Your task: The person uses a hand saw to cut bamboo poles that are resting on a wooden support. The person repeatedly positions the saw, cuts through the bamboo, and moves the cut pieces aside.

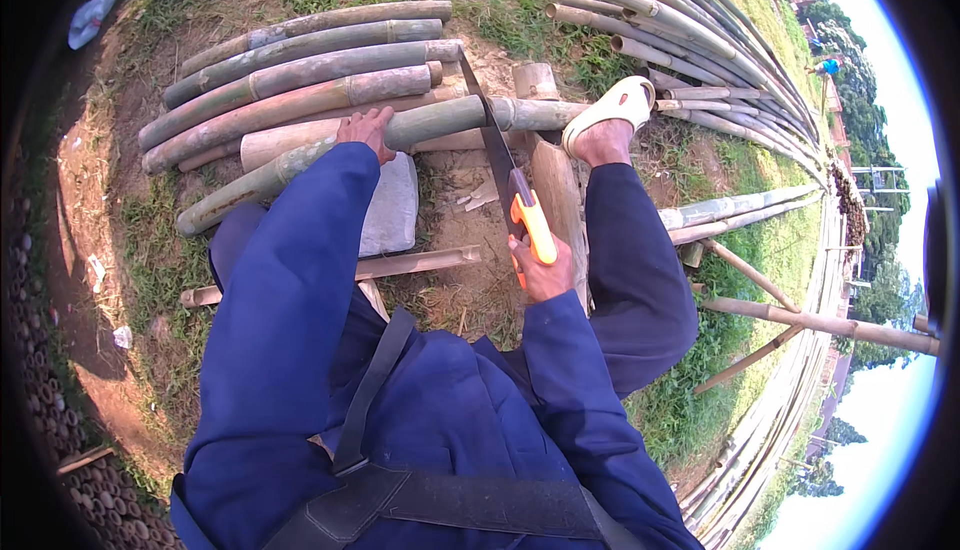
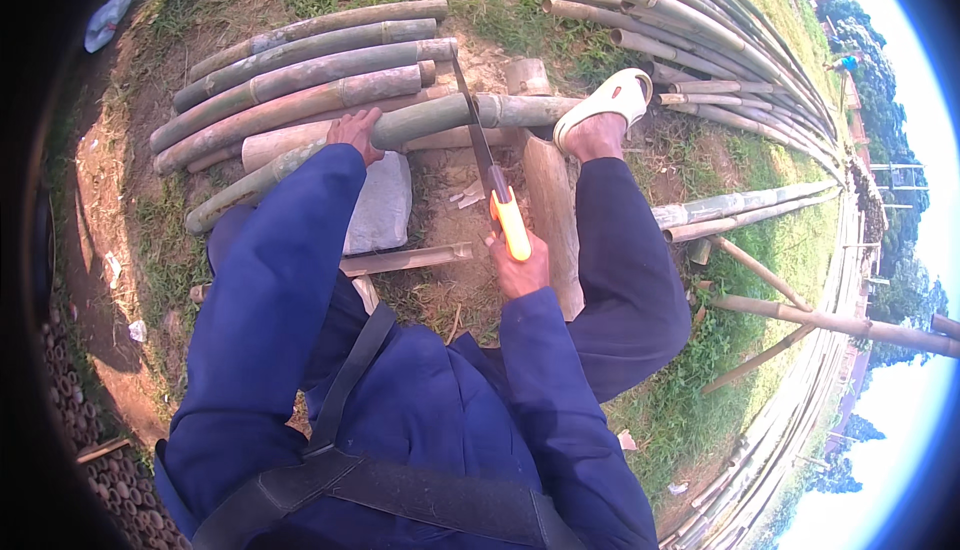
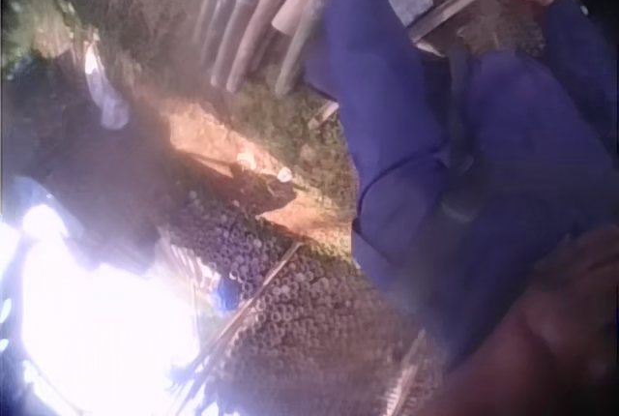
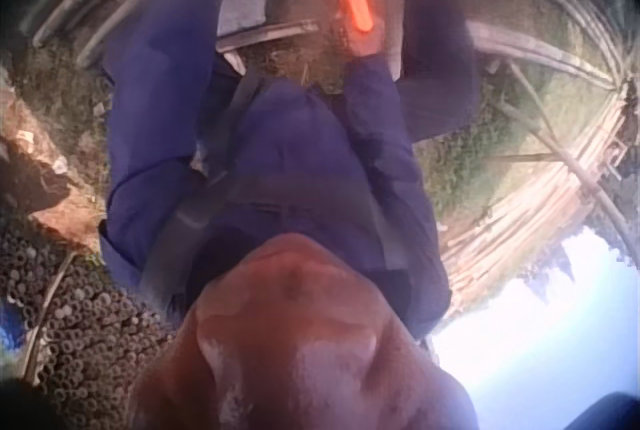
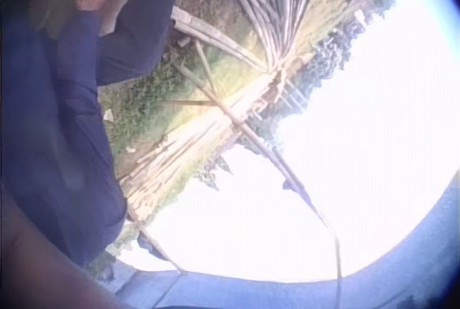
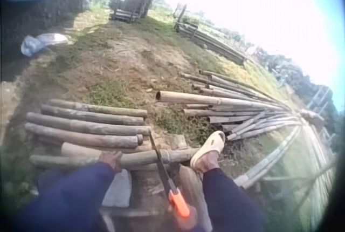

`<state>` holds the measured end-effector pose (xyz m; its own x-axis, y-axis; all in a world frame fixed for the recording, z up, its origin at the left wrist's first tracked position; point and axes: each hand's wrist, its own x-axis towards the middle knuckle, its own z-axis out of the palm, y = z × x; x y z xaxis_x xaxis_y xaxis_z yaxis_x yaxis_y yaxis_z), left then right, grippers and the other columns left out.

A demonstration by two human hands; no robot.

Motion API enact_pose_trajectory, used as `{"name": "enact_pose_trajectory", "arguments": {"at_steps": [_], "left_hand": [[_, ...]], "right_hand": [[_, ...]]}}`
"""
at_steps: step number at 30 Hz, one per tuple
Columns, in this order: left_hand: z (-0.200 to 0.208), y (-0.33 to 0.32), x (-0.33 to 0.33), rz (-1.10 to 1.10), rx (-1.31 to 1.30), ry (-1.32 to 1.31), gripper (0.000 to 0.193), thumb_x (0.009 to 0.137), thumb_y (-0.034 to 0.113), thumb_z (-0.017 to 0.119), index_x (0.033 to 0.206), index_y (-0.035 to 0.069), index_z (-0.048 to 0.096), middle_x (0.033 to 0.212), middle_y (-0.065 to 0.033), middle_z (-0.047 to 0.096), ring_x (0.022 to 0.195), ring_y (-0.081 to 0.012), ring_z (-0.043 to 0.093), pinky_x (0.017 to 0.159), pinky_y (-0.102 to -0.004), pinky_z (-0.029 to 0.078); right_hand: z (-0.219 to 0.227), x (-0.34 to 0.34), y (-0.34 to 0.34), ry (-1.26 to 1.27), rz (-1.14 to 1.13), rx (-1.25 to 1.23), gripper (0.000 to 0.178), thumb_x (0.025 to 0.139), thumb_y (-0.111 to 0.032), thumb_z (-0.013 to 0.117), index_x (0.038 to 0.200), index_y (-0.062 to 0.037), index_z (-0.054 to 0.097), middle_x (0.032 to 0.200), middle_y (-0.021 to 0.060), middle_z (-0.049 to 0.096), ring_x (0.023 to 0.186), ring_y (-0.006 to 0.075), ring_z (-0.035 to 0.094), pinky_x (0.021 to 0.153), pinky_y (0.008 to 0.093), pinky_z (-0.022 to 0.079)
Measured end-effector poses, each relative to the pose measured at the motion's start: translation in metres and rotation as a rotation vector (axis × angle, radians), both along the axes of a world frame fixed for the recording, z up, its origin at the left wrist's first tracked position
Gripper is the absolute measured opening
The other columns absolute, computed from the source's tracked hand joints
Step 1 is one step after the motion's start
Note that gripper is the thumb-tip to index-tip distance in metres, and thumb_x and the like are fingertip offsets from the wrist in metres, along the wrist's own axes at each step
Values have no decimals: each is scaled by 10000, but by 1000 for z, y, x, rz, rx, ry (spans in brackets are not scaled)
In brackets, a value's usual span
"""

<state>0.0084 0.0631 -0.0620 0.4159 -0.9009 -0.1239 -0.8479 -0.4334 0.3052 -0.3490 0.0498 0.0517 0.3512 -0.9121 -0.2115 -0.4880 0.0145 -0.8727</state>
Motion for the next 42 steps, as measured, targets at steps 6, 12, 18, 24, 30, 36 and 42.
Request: {"name": "enact_pose_trajectory", "arguments": {"at_steps": [6, 12, 18, 24, 30, 36, 42], "left_hand": [[2, -3, 4, -47, 24, -14, 787, 666, 304, 912, 1330, 183, 507, 1213, -136, 624, 1173, -384, 609, 1003, -507, 489], [26, -21, 44, -29, -27, 18, 734, 685, 270, 859, 1313, 162, 493, 1200, -191, 622, 1151, -431, 628, 937, -543, 525], [66, -71, 97, -57, 88, -164, 760, 705, 285, 889, 1343, 181, 490, 1255, -172, 624, 1188, -396, 621, 975, -518, 516], [56, -119, 135, 78, 154, -266, 683, 756, 336, 859, 1347, 208, 540, 1317, -100, 622, 1289, -309, 570, 1082, -483, 399], [37, -133, 133, 194, 169, -167, 506, 928, 403, 682, 1376, 183, 599, 1407, -62, 586, 1345, -277, 534, 1138, -536, 322], [37, -117, 124, 70, 180, -28, 508, 923, 394, 669, 1377, 169, 617, 1391, -121, 629, 1344, -322, 551, 1169, -595, 303], [55, -77, 102, -87, -40, 91, 564, 839, 176, 752, 1385, 156, 610, 1412, -174, 597, 1333, -369, 540, 1124, -461, 440]], "right_hand": [[65, -30, 43, -157, -36, 45, 141, 897, -27, 759, 837, -24, 632, 670, -7, 587, 556, 66, 535, 508, 238, 439], [95, -23, 61, -274, -89, 3, 196, 895, -6, 760, 1043, 31, 638, 767, 1, 587, 640, 71, 549, 582, 233, 469], [126, -18, 67, -262, -96, -52, 119, 901, -33, 761, 893, 19, 655, 753, 27, 612, 660, 104, 559, 617, 262, 471], [160, -29, 79, -248, -181, -172, 134, 862, 28, 720, 790, 17, 608, 722, 90, 628, 655, 165, 580, 622, 295, 468], [174, -46, 80, -319, -278, -364, 172, 872, 6, 690, 754, -18, 567, 683, 89, 604, 629, 173, 562, 651, 326, 476], [186, -67, 78, -418, -352, -483, 145, 908, 31, 615, 797, -37, 550, 682, 64, 565, 651, 163, 550, 736, 363, 490], [220, -101, 77, -575, -457, -569, 110, 972, -7, 613, 876, -39, 570, 677, 28, 511, 660, 144, 524, 749, 333, 479]]}}
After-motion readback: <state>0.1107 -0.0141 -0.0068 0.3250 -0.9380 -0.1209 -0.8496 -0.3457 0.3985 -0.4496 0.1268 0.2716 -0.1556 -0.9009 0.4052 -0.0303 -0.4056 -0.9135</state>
